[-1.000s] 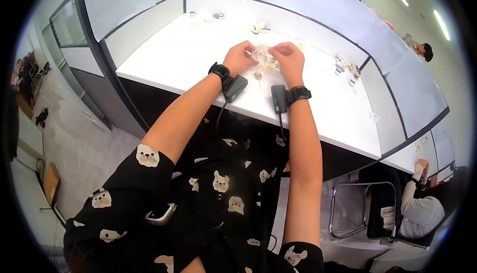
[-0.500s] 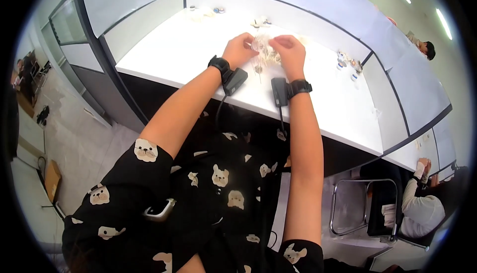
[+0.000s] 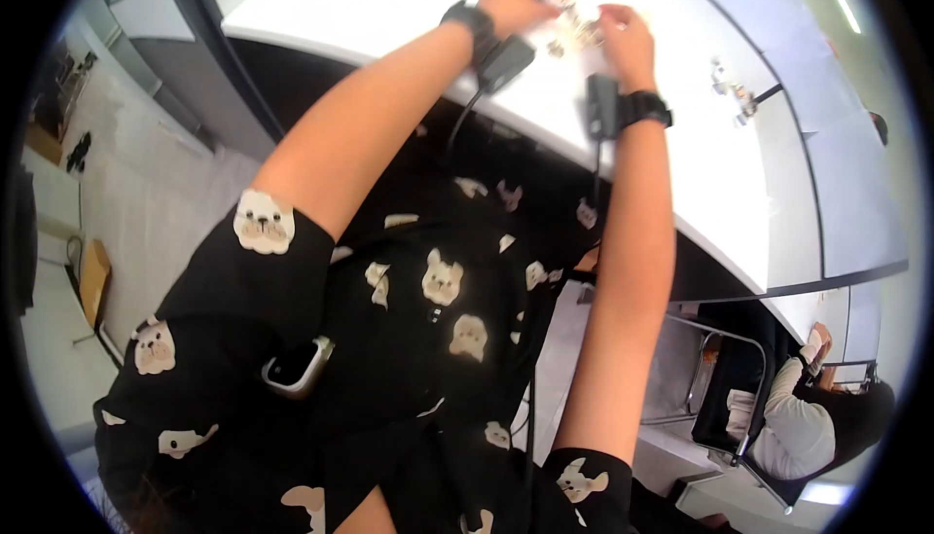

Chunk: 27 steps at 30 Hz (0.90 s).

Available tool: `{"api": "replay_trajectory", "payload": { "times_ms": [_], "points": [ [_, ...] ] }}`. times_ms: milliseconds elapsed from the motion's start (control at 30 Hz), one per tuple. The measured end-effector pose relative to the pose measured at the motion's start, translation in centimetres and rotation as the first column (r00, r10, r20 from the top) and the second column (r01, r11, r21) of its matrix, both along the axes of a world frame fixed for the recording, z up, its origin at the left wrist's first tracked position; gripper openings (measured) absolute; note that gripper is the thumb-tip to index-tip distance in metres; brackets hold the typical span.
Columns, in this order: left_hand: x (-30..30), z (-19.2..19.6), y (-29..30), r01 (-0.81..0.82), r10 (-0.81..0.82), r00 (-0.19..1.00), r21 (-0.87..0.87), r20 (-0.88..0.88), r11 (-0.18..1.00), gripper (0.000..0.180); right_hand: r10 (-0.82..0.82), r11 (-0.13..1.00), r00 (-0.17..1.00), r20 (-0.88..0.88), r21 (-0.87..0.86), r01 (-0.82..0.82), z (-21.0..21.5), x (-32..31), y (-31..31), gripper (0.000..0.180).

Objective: The person is manually assembling shuttlecocks by inserting feathers into a base.

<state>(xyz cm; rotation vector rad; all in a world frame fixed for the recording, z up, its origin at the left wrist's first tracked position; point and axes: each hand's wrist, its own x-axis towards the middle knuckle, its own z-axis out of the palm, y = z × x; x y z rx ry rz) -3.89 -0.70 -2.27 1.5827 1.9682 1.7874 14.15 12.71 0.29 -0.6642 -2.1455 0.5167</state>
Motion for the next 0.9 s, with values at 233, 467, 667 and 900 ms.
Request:
{"api": "replay_trajectory", "payload": {
  "times_ms": [233, 467, 667, 900],
  "points": [
    [-1.2, -0.1, 2.4, 0.051, -0.051, 0.999, 0.018, 0.006, 0.999, 0.044, 0.192, 0.966, 0.972, 0.133, -0.201, -0.163, 0.5, 0.3, 0.6, 0.037],
    [-1.2, 0.5, 1.8, 0.146, -0.146, 0.988, -0.007, 0.052, 0.989, 0.045, -0.080, 0.995, 0.885, 0.459, 0.082, 0.048, 1.8, 0.3, -2.4, 0.035],
    [-0.9, 0.8, 1.6, 0.121, -0.121, 0.991, 0.000, 0.054, 0.993, 0.043, -0.127, 0.988, 0.924, 0.362, 0.132, 0.084, 1.4, 0.5, -1.8, 0.030],
    [-0.8, 0.4, 1.2, 0.168, -0.170, 0.980, 0.025, 0.107, 0.985, 0.044, -0.123, 0.973, 0.987, 0.107, 0.206, 0.099, 0.8, 0.6, -1.2, 0.033]
  ]
}}
